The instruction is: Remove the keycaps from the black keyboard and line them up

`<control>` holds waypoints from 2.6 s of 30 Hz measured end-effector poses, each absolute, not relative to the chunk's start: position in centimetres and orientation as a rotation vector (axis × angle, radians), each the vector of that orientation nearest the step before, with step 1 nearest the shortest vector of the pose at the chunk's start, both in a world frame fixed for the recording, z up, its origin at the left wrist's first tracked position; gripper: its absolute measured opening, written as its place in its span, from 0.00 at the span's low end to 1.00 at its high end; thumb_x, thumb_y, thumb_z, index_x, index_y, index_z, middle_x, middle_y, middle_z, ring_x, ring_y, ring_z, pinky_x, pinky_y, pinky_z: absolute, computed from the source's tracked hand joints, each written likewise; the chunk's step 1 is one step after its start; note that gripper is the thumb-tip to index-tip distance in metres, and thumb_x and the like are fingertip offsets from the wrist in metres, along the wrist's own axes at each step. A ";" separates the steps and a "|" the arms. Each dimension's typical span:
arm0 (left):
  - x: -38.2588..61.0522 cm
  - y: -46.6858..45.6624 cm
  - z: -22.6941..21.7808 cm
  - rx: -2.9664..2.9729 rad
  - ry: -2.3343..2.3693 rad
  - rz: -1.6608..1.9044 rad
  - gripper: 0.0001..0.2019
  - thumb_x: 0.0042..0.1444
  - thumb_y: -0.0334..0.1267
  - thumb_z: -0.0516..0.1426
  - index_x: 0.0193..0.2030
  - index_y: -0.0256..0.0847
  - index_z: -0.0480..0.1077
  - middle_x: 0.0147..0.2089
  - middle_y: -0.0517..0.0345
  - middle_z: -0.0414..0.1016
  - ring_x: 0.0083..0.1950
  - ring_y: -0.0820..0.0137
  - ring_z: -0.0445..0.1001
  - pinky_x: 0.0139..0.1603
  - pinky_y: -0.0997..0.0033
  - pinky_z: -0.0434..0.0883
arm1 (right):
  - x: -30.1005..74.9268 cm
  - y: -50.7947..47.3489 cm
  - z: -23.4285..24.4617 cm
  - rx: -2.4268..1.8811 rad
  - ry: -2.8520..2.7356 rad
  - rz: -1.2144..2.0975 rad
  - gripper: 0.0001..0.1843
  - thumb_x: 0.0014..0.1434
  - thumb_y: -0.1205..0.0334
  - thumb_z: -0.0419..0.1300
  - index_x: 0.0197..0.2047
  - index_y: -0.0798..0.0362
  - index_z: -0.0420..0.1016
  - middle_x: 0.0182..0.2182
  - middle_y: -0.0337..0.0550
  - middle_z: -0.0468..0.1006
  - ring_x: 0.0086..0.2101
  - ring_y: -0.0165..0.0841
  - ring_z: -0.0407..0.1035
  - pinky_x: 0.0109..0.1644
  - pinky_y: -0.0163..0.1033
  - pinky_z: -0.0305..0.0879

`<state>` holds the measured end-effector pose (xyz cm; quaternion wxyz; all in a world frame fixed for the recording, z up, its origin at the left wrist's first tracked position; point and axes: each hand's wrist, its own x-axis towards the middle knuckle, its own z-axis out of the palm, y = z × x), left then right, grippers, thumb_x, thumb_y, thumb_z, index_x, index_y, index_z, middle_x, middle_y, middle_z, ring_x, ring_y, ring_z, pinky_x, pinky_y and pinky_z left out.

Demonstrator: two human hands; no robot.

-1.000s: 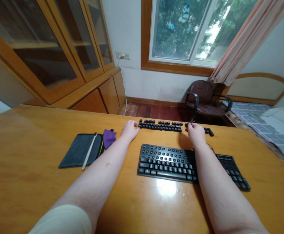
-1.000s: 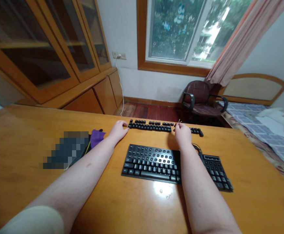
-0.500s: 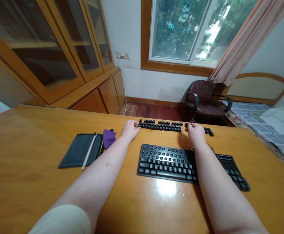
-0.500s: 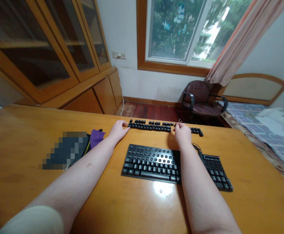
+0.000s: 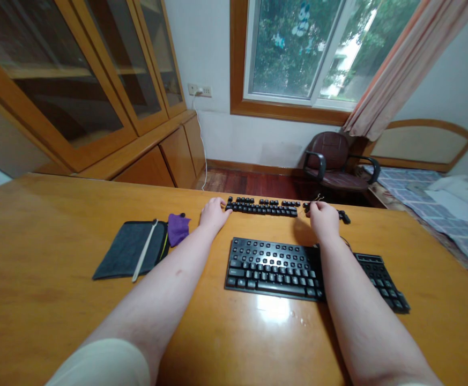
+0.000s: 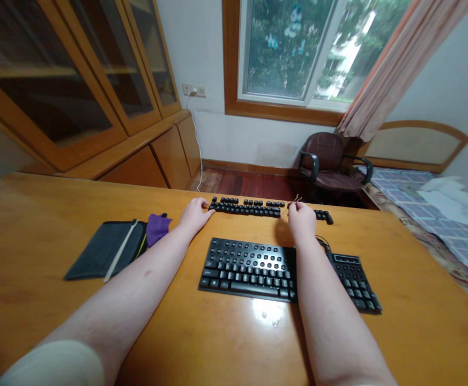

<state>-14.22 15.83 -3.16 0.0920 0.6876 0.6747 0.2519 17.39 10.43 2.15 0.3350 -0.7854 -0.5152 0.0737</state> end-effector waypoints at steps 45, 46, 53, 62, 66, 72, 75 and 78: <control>-14.6 15.4 -2.5 1.981 1.822 1.190 0.18 0.53 0.38 0.56 0.51 0.37 0.66 0.49 0.47 0.70 0.48 0.63 0.71 0.52 0.63 0.67 | 16.7 10.0 3.4 -1.932 -1.399 0.132 0.21 0.58 0.52 0.48 0.36 0.56 0.77 0.29 0.49 0.78 0.30 0.38 0.68 0.33 0.38 0.58; -14.7 15.1 -1.5 1.983 1.793 1.284 0.16 0.53 0.36 0.55 0.50 0.37 0.67 0.48 0.47 0.70 0.48 0.64 0.71 0.52 0.63 0.67 | 16.4 9.7 4.1 -1.900 -1.421 0.109 0.21 0.58 0.52 0.48 0.37 0.56 0.77 0.30 0.49 0.78 0.31 0.38 0.68 0.34 0.39 0.58; -14.4 10.2 8.0 1.942 1.404 1.661 0.13 0.58 0.36 0.50 0.48 0.39 0.67 0.46 0.54 0.73 0.47 0.68 0.71 0.52 0.63 0.68 | 12.3 7.4 7.4 -1.525 -1.722 0.204 0.18 0.58 0.53 0.51 0.34 0.55 0.77 0.30 0.47 0.76 0.34 0.37 0.69 0.38 0.39 0.62; -12.8 1.8 1.5 2.221 1.288 0.820 0.24 0.51 0.39 0.57 0.55 0.41 0.63 0.57 0.49 0.66 0.58 0.60 0.63 0.61 0.55 0.60 | 6.2 4.2 7.4 -1.257 -2.134 0.727 0.09 0.57 0.63 0.54 0.34 0.54 0.76 0.28 0.41 0.77 0.29 0.30 0.70 0.35 0.35 0.63; -14.3 1.1 -0.5 2.194 1.262 0.759 0.30 0.46 0.42 0.62 0.57 0.42 0.60 0.57 0.48 0.65 0.58 0.58 0.63 0.59 0.54 0.61 | 4.6 3.5 6.7 -1.185 -2.259 0.767 0.07 0.57 0.64 0.56 0.34 0.55 0.76 0.29 0.42 0.77 0.31 0.30 0.69 0.37 0.34 0.63; -14.4 2.1 -0.5 2.196 1.149 0.611 0.29 0.34 0.43 0.68 0.46 0.42 0.68 0.47 0.52 0.72 0.51 0.58 0.68 0.53 0.57 0.65 | 3.5 3.3 5.6 -1.153 -2.276 0.693 0.07 0.58 0.66 0.55 0.31 0.54 0.75 0.28 0.42 0.76 0.31 0.30 0.69 0.38 0.35 0.63; -14.1 2.2 -0.5 2.142 1.203 0.603 0.29 0.32 0.41 0.68 0.46 0.42 0.68 0.45 0.53 0.71 0.48 0.58 0.69 0.50 0.59 0.66 | 3.4 3.3 5.3 -1.162 -2.283 0.655 0.08 0.58 0.66 0.55 0.32 0.54 0.75 0.29 0.43 0.76 0.32 0.31 0.69 0.39 0.36 0.63; -14.1 2.4 -0.4 2.097 1.238 0.572 0.29 0.31 0.42 0.68 0.44 0.41 0.68 0.42 0.54 0.71 0.44 0.59 0.69 0.45 0.61 0.68 | 3.2 3.3 5.0 -1.190 -2.296 0.641 0.08 0.59 0.66 0.55 0.33 0.54 0.75 0.30 0.44 0.76 0.33 0.32 0.69 0.40 0.37 0.63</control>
